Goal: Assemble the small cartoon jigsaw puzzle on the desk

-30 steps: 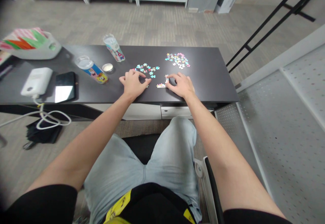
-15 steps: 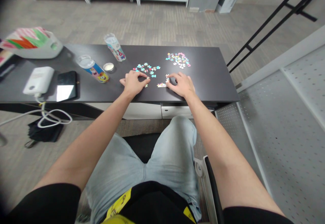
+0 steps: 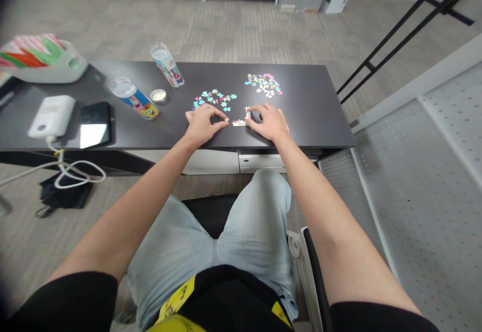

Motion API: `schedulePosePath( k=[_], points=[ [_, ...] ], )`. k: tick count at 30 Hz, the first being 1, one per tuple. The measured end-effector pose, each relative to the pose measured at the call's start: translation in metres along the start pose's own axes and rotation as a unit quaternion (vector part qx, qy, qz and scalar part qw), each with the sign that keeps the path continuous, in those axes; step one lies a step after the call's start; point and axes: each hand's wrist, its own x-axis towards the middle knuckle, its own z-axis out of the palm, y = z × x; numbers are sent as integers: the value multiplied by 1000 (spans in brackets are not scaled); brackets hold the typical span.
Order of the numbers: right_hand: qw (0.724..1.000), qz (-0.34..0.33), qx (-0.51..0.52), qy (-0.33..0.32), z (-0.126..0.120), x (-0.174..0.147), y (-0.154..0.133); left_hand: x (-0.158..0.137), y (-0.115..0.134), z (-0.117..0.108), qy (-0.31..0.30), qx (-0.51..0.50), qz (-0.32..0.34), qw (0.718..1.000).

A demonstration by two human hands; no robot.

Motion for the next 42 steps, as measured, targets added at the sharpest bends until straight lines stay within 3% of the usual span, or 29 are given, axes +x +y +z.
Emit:
schedulePosePath(
  k=[20, 28, 32, 42],
  points=[
    [1000, -4, -4, -1, -1, 1, 2, -7, 13, 11, -10, -3, -17, 1000],
    [1000, -6, -2, -6, -2, 1, 1, 0, 20, 18, 38, -6, -50, 998],
    [1000, -6, -6, -9, -2, 2, 2, 3, 19, 22, 27, -2, -34, 999],
    [1000, 9, 13, -17, -3, 4, 2, 15, 14, 19, 6, -18, -69, 997]
  ],
)
